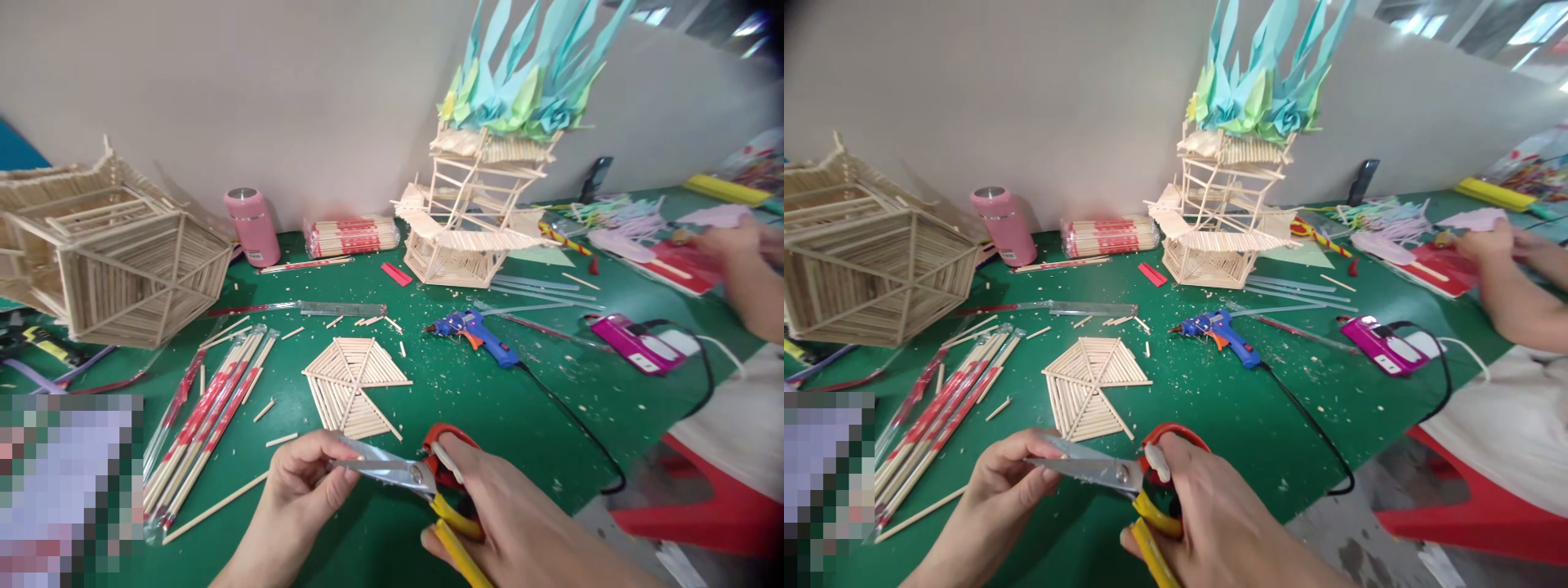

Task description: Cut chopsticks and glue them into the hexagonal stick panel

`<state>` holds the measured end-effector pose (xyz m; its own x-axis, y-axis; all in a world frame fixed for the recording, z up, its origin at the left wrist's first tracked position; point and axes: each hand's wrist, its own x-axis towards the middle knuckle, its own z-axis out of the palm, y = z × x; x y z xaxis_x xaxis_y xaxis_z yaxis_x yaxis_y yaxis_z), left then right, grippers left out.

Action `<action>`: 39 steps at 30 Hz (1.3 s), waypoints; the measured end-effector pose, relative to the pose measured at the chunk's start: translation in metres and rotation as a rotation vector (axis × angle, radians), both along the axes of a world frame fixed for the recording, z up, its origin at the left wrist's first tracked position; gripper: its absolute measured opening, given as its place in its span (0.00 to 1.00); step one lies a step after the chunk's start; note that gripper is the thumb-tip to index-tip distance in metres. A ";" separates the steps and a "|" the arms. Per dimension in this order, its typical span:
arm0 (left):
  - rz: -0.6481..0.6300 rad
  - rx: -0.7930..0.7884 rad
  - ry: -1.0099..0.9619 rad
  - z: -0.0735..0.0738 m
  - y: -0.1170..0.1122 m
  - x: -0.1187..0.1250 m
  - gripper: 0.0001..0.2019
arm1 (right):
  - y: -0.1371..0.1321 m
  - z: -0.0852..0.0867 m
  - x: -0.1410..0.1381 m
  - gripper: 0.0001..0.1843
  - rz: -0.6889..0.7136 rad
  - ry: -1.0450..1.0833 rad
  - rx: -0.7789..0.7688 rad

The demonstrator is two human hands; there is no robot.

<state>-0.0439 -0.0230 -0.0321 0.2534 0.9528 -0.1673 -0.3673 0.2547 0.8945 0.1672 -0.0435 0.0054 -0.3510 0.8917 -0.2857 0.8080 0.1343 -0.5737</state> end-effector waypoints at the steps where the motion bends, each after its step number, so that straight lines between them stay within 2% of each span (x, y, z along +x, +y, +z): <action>1: -0.002 0.002 0.002 0.001 0.000 0.000 0.01 | 0.000 0.001 0.000 0.13 -0.001 -0.007 0.009; 5: -0.002 0.006 -0.004 0.001 0.000 -0.001 0.02 | -0.004 0.002 -0.001 0.13 0.044 -0.055 0.060; 9: -0.036 -0.007 0.009 -0.001 -0.001 -0.004 0.01 | -0.008 -0.005 0.001 0.15 0.132 -0.096 0.140; 16: -0.054 -0.029 0.000 -0.004 -0.001 -0.007 0.01 | -0.008 -0.013 -0.002 0.12 0.177 -0.190 0.145; 22: -0.027 -0.010 0.055 0.001 0.002 -0.005 0.06 | 0.001 -0.006 -0.005 0.08 0.129 -0.121 0.035; 29: 0.023 -0.009 0.013 0.006 0.000 -0.002 0.07 | 0.012 0.006 -0.011 0.12 0.039 -0.012 -0.146; 39: 0.023 0.011 0.007 0.007 0.003 -0.002 0.04 | 0.009 0.014 -0.007 0.13 0.059 -0.057 -0.147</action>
